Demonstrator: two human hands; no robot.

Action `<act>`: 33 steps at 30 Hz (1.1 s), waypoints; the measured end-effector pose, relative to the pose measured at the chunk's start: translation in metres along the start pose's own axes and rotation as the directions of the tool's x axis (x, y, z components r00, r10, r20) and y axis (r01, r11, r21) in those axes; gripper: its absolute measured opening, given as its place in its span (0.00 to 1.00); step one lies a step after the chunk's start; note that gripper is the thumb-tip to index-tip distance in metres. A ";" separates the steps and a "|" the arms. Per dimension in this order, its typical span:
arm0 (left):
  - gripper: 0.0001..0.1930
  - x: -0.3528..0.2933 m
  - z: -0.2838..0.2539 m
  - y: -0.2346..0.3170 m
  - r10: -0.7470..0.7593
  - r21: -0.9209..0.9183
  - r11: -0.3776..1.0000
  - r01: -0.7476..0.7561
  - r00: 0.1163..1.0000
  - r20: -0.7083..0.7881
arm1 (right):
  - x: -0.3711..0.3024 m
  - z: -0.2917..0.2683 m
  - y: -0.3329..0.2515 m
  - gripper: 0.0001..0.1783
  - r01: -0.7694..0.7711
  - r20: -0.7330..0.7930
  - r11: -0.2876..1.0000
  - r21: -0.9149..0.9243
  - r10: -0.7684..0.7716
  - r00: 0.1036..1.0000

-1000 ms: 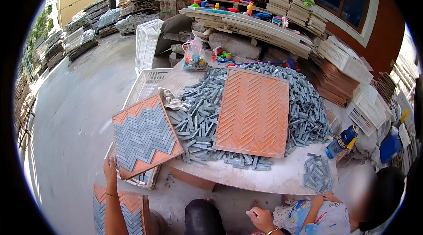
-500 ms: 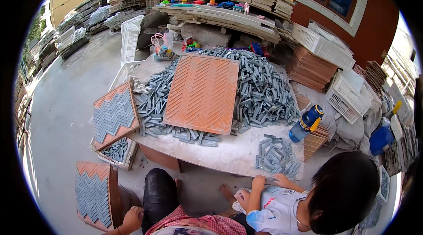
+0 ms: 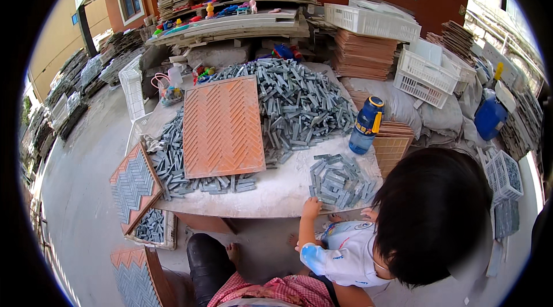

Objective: The person arranges small rectangular tiles onto a square board in a herringbone pattern. They pick tiles from a pile, place them by hand, and occasionally flip the board to check alignment.

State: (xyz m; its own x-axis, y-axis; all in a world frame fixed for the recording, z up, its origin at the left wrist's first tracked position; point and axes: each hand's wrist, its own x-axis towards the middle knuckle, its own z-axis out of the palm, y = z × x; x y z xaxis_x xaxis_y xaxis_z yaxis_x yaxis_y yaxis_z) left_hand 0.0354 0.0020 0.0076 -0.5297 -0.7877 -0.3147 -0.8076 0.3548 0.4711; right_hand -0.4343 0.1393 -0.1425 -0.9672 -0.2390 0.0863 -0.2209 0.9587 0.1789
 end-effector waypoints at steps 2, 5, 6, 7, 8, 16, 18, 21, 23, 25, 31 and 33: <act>0.10 0.027 0.000 0.033 0.111 -0.062 0.992 -0.111 0.994 -0.001 | 0.009 0.003 0.004 0.06 -0.021 -0.017 1.000 -0.011 0.020 1.000; 0.10 0.043 -0.005 0.074 0.224 -0.140 0.965 -0.222 0.975 -0.002 | 0.004 0.003 -0.007 0.06 0.004 -0.019 1.000 0.000 -0.004 1.000; 0.10 0.052 -0.004 0.091 0.276 -0.170 0.947 -0.272 0.961 0.004 | 0.008 0.002 -0.001 0.06 -0.009 -0.029 1.000 -0.007 0.009 1.000; 0.10 0.059 -0.001 0.107 0.325 -0.202 0.927 -0.316 0.946 0.013 | 0.010 0.002 0.003 0.06 -0.020 -0.034 1.000 -0.018 0.019 0.999; 0.10 0.066 0.000 0.121 0.363 -0.227 0.909 -0.350 0.932 0.019 | 0.011 0.002 0.004 0.06 -0.025 -0.037 0.999 -0.022 0.024 0.999; 0.10 0.096 0.017 0.202 0.549 -0.364 0.793 -0.489 0.832 0.078 | 0.011 0.012 0.000 0.07 -0.028 -0.066 0.998 -0.049 0.025 0.997; 0.10 0.100 0.022 0.217 0.583 -0.386 0.768 -0.511 0.807 0.091 | 0.014 0.015 0.005 0.07 -0.043 -0.076 0.997 -0.065 0.038 0.996; 0.10 0.105 0.031 0.233 0.614 -0.402 0.747 -0.529 0.781 0.112 | 0.014 0.020 0.003 0.07 -0.038 -0.087 0.996 -0.077 0.032 0.996; 0.10 0.107 0.036 0.240 0.630 -0.409 0.736 -0.539 0.766 0.126 | 0.012 0.023 0.002 0.08 -0.030 -0.099 0.996 -0.086 0.021 0.995; 0.10 0.108 0.040 0.248 0.647 -0.420 0.724 -0.547 0.749 0.139 | 0.010 0.026 0.002 0.08 -0.019 -0.116 0.994 -0.106 0.006 0.993; 0.10 0.110 0.049 0.264 0.689 -0.440 0.691 -0.573 0.707 0.162 | 0.010 0.025 0.010 0.10 0.060 -0.342 0.993 -0.106 -0.093 0.935; 0.10 0.112 0.053 0.266 0.699 -0.448 0.683 -0.577 0.694 0.171 | 0.009 0.014 0.018 0.14 0.112 -0.514 0.986 -0.125 -0.161 0.843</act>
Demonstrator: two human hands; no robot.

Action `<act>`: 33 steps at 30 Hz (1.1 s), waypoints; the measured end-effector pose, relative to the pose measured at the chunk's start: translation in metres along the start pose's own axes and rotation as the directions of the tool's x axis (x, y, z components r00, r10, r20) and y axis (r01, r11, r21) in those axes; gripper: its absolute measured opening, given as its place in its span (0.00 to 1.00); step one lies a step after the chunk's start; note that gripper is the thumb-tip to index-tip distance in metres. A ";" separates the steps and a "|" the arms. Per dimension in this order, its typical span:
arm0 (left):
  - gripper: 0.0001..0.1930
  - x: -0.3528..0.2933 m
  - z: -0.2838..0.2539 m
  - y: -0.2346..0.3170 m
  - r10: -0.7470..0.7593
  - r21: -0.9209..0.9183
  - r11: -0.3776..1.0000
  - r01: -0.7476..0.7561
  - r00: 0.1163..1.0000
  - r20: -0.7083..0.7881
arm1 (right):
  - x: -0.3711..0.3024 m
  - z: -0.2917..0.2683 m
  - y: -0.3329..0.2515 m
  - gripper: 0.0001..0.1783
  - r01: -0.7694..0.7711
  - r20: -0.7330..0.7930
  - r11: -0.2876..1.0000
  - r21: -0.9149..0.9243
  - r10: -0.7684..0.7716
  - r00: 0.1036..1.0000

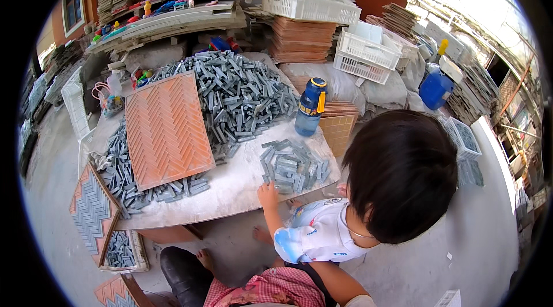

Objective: The person arranges small rectangular tiles onto a square board in a herringbone pattern. They pick tiles from a pile, place them by hand, and occasionally flip the board to check alignment.

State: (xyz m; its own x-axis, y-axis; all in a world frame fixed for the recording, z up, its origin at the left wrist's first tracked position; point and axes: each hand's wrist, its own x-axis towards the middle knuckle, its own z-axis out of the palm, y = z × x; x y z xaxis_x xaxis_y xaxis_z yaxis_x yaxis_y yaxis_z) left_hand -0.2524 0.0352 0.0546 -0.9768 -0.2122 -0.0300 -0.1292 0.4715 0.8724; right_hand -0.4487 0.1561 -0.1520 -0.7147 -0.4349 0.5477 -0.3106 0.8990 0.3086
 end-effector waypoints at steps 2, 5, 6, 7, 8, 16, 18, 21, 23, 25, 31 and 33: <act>0.10 -0.014 -0.013 -0.010 -0.045 0.022 0.999 0.046 0.998 -0.035 | 0.006 -0.027 -0.025 0.19 0.121 -0.096 0.966 -0.228 -0.146 0.985; 0.10 -0.017 -0.016 -0.017 -0.056 0.013 0.998 0.057 0.998 -0.038 | 0.020 -0.045 -0.025 0.28 0.183 -0.095 0.764 -0.618 -0.304 0.948; 0.11 -0.017 -0.014 -0.018 -0.053 0.008 0.999 0.054 0.998 -0.031 | 0.024 -0.044 -0.019 0.31 0.171 -0.106 0.691 -0.702 -0.339 0.935; 0.11 -0.017 -0.014 -0.020 -0.052 0.008 0.999 0.053 0.998 -0.029 | 0.028 -0.042 -0.017 0.31 0.128 -0.135 0.616 -0.778 -0.362 0.923; 0.11 -0.017 -0.015 -0.022 -0.057 0.010 0.998 0.058 0.998 -0.028 | 0.033 -0.040 -0.013 0.31 0.099 -0.174 0.598 -0.795 -0.382 0.908; 0.11 -0.062 -0.037 -0.066 -0.180 0.028 0.983 0.183 0.980 -0.086 | 0.022 -0.061 0.011 0.29 0.339 -0.393 0.780 -0.525 -0.576 0.716; 0.11 -0.083 -0.046 -0.079 -0.235 0.046 0.969 0.243 0.964 -0.126 | 0.021 -0.064 0.002 0.27 0.315 -0.399 0.708 -0.632 -0.646 0.651; 0.11 -0.090 -0.046 -0.092 -0.257 0.053 0.963 0.265 0.958 -0.130 | 0.036 -0.049 0.022 0.19 0.051 -0.142 0.204 -0.978 -0.820 0.554; 0.11 -0.096 -0.046 -0.100 -0.277 0.062 0.956 0.287 0.951 -0.141 | 0.058 -0.035 0.035 0.12 0.147 -0.061 0.142 -0.979 -0.889 0.453; 0.11 -0.128 -0.063 -0.114 -0.356 0.075 0.922 0.381 0.907 -0.226 | 0.075 -0.057 0.003 0.17 0.406 -0.476 0.677 -0.614 -0.728 0.493; 0.11 -0.207 -0.090 -0.144 -0.462 0.037 0.857 0.513 0.799 -0.385 | 0.111 -0.101 0.026 0.05 0.671 -0.819 0.731 0.123 -0.308 0.484; 0.11 -0.252 -0.087 -0.147 -0.511 0.011 0.817 0.577 0.732 -0.450 | 0.097 -0.116 0.047 0.05 0.681 -0.721 0.639 0.358 -0.274 0.636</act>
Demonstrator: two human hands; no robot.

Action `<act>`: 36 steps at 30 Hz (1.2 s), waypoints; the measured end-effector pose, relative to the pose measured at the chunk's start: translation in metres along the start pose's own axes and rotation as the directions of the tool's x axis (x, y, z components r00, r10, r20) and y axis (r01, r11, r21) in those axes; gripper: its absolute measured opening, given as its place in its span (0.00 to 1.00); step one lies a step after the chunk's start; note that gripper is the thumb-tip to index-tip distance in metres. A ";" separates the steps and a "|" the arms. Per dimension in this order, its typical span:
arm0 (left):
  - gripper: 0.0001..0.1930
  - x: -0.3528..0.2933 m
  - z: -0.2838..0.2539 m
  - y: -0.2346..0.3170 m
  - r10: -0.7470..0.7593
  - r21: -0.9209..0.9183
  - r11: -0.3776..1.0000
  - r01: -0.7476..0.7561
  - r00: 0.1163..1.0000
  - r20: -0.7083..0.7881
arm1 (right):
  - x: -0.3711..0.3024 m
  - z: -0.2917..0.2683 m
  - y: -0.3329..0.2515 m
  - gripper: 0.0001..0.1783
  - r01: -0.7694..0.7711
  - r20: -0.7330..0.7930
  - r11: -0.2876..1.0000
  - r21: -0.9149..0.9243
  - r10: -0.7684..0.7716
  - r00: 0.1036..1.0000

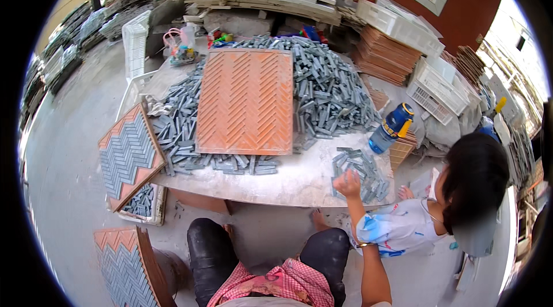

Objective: The person arranges small rectangular tiles onto a square board in a herringbone pattern. They pick tiles from a pile, place them by hand, and occasionally flip the board to check alignment.

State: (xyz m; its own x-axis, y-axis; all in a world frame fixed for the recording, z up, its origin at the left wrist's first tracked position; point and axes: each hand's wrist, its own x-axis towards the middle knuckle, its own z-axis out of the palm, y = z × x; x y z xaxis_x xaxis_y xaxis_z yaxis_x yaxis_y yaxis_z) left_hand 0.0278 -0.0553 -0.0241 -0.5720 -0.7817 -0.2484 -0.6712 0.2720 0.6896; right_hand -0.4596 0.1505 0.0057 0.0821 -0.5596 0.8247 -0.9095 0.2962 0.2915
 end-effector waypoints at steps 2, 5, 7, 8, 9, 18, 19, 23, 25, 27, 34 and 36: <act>0.11 -0.027 -0.010 -0.023 -0.056 0.005 0.998 0.057 0.996 -0.068 | -0.018 -0.041 0.003 0.05 -0.240 0.235 0.969 0.053 0.221 0.947; 0.11 -0.089 -0.026 -0.071 -0.223 0.013 0.973 0.232 0.948 -0.228 | -0.058 -0.080 -0.006 0.06 -0.515 0.590 0.853 -0.081 0.457 0.665; 0.11 -0.136 -0.032 -0.110 -0.363 0.006 0.921 0.389 0.866 -0.344 | -0.074 -0.093 -0.017 0.07 -0.568 0.748 0.798 -0.202 0.500 0.436; 0.11 -0.164 -0.032 -0.131 -0.443 -0.010 0.878 0.479 0.802 -0.402 | -0.076 -0.097 -0.024 0.07 -0.570 0.805 0.782 -0.253 0.497 0.325; 0.11 -0.193 -0.032 -0.152 -0.523 -0.034 0.817 0.575 0.715 -0.464 | -0.073 -0.094 -0.033 0.07 -0.565 0.848 0.777 -0.276 0.473 0.237; 0.12 -0.356 -0.044 -0.262 -0.751 -0.375 0.227 0.899 -0.083 -0.655 | 0.041 -0.052 -0.168 0.10 -0.712 0.972 0.670 0.210 -0.064 0.227; 0.12 -0.354 -0.053 -0.271 -0.720 -0.397 0.235 0.887 -0.115 -0.684 | 0.068 -0.047 -0.206 0.11 -0.800 0.942 0.498 0.335 -0.154 0.298; 0.12 -0.283 -0.110 -0.282 -0.571 -0.366 0.477 0.799 -0.036 -0.820 | 0.095 -0.029 -0.343 0.08 -0.940 0.767 0.076 0.333 -0.602 0.223; 0.15 -0.245 -0.138 -0.289 -0.512 -0.337 0.614 0.714 0.035 -0.858 | 0.099 -0.033 -0.402 0.13 -0.999 0.504 0.027 0.029 -0.864 -0.009; 0.17 -0.214 -0.149 -0.306 -0.395 -0.221 0.737 0.639 0.142 -0.907 | 0.087 -0.033 -0.452 0.18 -0.996 0.411 0.070 -0.063 -0.907 -0.090; 0.16 -0.163 -0.188 -0.281 -0.623 -0.318 0.755 0.574 0.474 -0.623 | 0.071 -0.042 -0.534 0.31 -0.971 0.516 -0.007 -0.239 -0.848 -0.121; 0.15 -0.164 -0.191 -0.283 -0.609 -0.326 0.770 0.549 0.479 -0.632 | 0.079 -0.054 -0.541 0.29 -0.965 0.583 -0.043 -0.258 -0.803 -0.120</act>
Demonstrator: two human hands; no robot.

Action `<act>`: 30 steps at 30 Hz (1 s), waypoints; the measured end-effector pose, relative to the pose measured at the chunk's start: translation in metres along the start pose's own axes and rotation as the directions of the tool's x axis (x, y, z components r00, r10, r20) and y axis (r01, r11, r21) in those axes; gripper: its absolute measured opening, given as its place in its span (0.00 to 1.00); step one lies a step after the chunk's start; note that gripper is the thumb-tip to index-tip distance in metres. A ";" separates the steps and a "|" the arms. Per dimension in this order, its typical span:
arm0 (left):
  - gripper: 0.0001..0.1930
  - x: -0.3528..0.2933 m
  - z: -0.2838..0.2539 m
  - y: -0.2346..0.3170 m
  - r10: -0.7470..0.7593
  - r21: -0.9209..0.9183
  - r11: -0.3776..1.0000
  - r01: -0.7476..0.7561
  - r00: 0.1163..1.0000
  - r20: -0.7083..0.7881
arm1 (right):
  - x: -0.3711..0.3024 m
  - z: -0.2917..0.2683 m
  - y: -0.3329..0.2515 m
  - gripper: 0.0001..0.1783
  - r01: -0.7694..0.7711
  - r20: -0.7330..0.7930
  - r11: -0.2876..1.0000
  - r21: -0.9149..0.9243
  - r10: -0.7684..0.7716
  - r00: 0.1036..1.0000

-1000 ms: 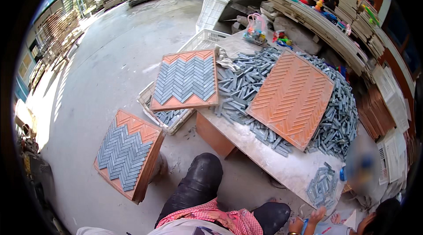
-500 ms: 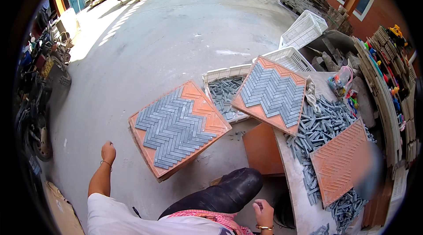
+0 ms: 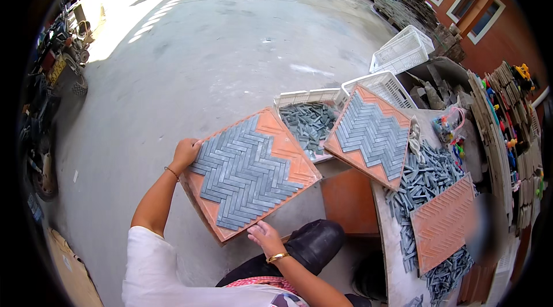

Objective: The person arranges small rectangular tiles onto a square board in a herringbone pattern. They pick tiles from a pile, place them by hand, and occasionally flip the board to check alignment.

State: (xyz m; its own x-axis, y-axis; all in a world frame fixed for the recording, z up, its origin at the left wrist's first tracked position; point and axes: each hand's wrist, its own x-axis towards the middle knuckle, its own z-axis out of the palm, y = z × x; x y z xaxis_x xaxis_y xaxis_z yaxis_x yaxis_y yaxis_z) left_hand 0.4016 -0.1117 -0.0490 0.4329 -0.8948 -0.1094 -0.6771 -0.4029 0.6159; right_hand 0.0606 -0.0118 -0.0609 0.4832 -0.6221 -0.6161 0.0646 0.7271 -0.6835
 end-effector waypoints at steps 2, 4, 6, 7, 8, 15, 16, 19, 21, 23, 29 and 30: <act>0.15 0.003 0.003 -0.004 0.062 0.034 0.998 -0.060 0.997 -0.038 | 0.003 0.007 0.007 0.18 -0.007 -0.005 0.999 0.033 0.007 1.000; 0.15 0.006 0.007 -0.014 0.173 0.139 0.978 -0.158 0.980 -0.102 | -0.001 0.023 0.001 0.13 -0.028 -0.069 0.987 0.161 0.040 0.997; 0.15 0.012 0.013 -0.022 0.175 0.262 0.954 -0.148 0.981 -0.083 | -0.005 0.036 -0.009 0.11 -0.038 -0.114 0.942 0.333 0.080 0.990; 0.15 0.015 0.014 -0.021 0.179 0.322 0.935 -0.146 0.981 -0.074 | -0.005 0.038 -0.012 0.11 -0.042 -0.117 0.934 0.354 0.088 0.989; 0.15 0.019 0.015 -0.020 0.129 0.287 0.952 -0.108 0.990 -0.055 | -0.005 0.039 -0.015 0.11 -0.045 -0.120 0.925 0.376 0.097 0.988; 0.20 0.025 -0.010 0.008 0.076 0.197 0.977 -0.085 0.996 0.054 | -0.013 0.038 -0.025 0.14 -0.038 -0.163 0.886 0.463 0.127 0.978; 0.22 0.029 -0.016 0.015 0.081 0.192 0.977 -0.094 0.994 0.076 | -0.009 0.034 -0.022 0.14 -0.020 -0.172 0.877 0.480 0.117 0.978; 0.28 0.037 -0.023 -0.002 0.117 0.036 0.992 -0.124 0.981 0.158 | -0.002 0.040 -0.017 0.14 -0.033 -0.207 0.904 0.427 0.133 0.969; 0.32 0.053 -0.017 -0.044 0.052 0.022 0.998 -0.052 0.998 0.024 | -0.001 0.045 -0.021 0.14 -0.042 -0.181 0.919 0.392 0.122 0.976; 0.33 0.051 -0.009 -0.029 0.033 0.065 0.997 -0.029 0.998 -0.051 | 0.000 0.034 -0.018 0.14 -0.008 -0.150 0.920 0.392 0.072 0.986; 0.29 -0.027 -0.052 0.016 -0.033 -0.335 0.939 0.071 0.993 0.117 | -0.045 0.011 -0.007 0.14 0.048 -0.115 0.959 0.279 -0.017 0.993; 0.28 -0.048 -0.056 0.033 0.015 -0.515 0.853 0.086 0.982 0.188 | -0.063 0.005 -0.010 0.15 0.088 -0.130 0.961 0.263 -0.056 0.990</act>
State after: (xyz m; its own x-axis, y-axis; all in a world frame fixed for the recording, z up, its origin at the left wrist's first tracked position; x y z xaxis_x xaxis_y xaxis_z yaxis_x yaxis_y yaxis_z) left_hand 0.3921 -0.0709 0.0199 0.3029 -0.9210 -0.2452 -0.2333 -0.3211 0.9179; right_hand 0.0337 0.0216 -0.0139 0.3616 -0.6939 -0.6227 0.3348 0.7199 -0.6079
